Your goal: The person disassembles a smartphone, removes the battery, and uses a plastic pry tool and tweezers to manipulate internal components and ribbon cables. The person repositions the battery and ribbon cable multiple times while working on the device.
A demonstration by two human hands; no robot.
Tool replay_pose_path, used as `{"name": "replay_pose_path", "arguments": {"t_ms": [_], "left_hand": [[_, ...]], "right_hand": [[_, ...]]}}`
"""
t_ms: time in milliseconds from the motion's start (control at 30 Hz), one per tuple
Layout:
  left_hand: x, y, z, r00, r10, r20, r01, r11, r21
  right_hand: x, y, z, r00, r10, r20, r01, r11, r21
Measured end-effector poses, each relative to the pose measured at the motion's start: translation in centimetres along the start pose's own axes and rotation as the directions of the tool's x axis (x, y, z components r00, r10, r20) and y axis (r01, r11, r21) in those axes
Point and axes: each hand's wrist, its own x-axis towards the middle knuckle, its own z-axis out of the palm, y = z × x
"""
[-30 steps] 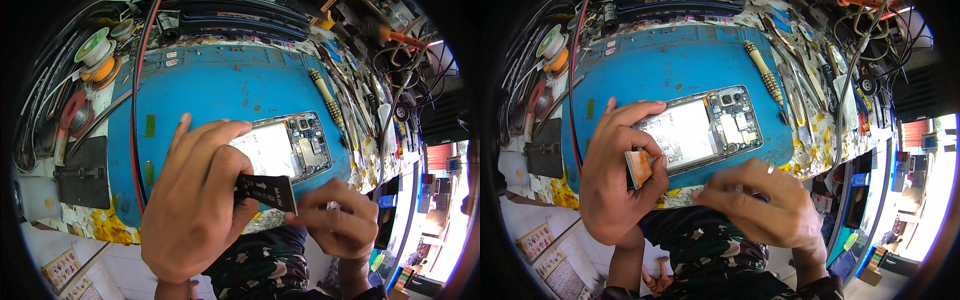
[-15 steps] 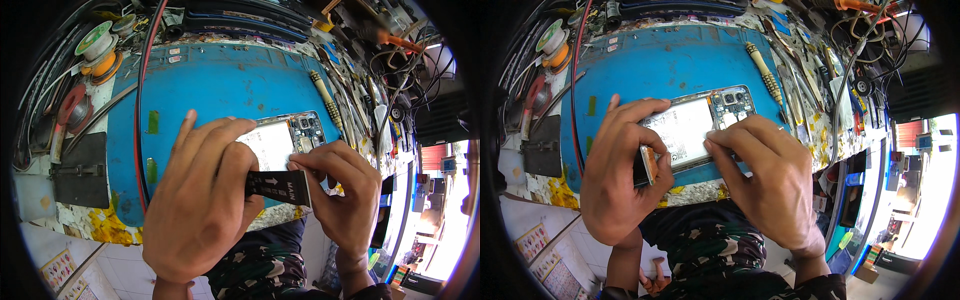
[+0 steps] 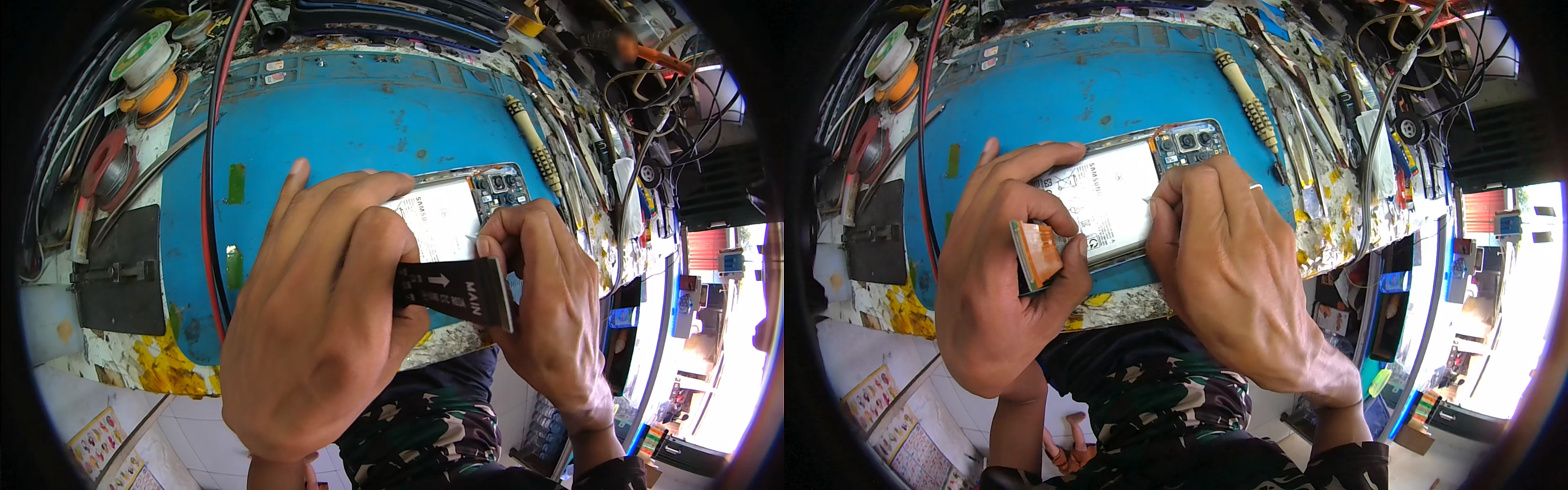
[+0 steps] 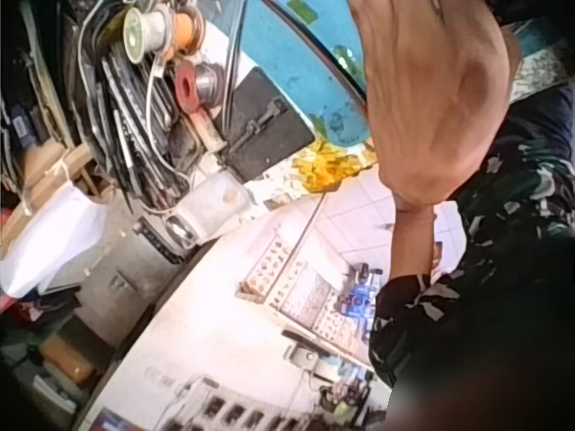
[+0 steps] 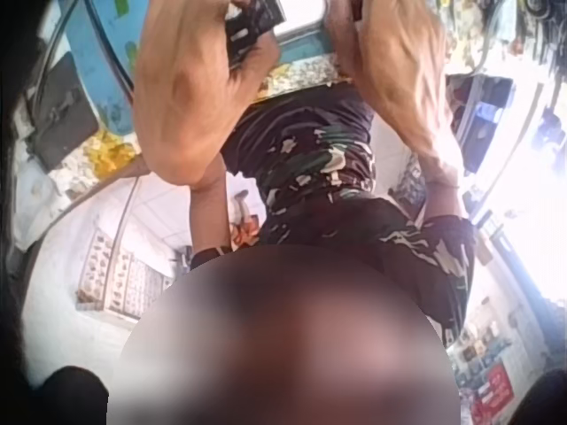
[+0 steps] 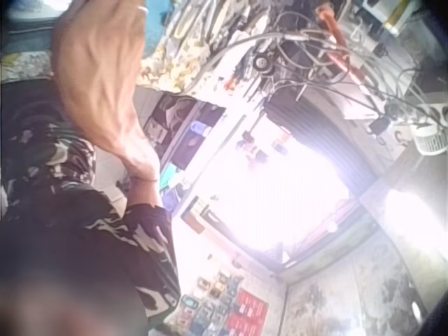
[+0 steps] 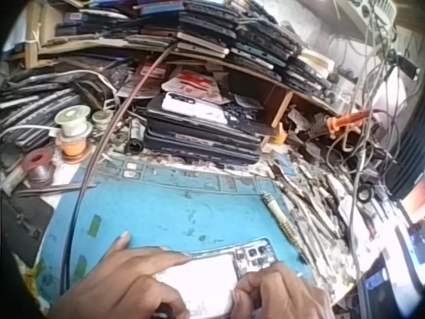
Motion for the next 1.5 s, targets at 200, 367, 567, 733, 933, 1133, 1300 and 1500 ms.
{"name": "replay_pose_path", "arguments": {"t_ms": [200,367,567,733,933,1133,1300,1500], "left_hand": [[0.0,0.0,-0.1,1.000,0.004,0.005,-0.004,1.000,0.009],[0.0,0.0,0.0,1.000,0.004,0.002,-0.004,1.000,0.020],[-0.1,0.1,0.0,1.000,-0.007,0.006,0.007,1.000,0.014],[-0.1,0.1,-0.1,1.000,-0.002,0.000,0.002,1.000,0.025],[-0.1,-0.2,-0.1,1.000,0.031,0.004,-0.031,0.999,0.026],[-0.1,-0.2,-0.1,0.999,0.048,-0.003,-0.048,0.999,0.025],[0.0,-0.2,-0.1,0.999,0.040,0.000,-0.040,0.999,0.016],[0.0,-0.2,0.0,0.999,0.035,-0.006,-0.035,0.999,0.017]], "right_hand": [[-0.2,0.5,0.1,0.998,0.050,-0.023,-0.048,0.997,0.064],[-0.3,1.4,-0.4,0.995,0.054,-0.082,-0.043,0.991,0.124],[-1.6,2.4,-0.9,0.963,0.253,-0.089,-0.176,0.845,0.504],[-3.6,2.5,-2.3,0.999,-0.033,0.005,0.027,0.901,0.434],[-5.9,1.4,-2.2,0.959,-0.238,0.153,0.157,0.899,0.409],[-6.6,2.1,-2.5,0.883,-0.317,0.346,0.132,0.875,0.466],[-7.1,1.7,-1.1,0.900,-0.316,0.300,0.117,0.838,0.533],[-7.1,1.4,-0.1,0.945,-0.288,0.156,0.147,0.800,0.582]]}}
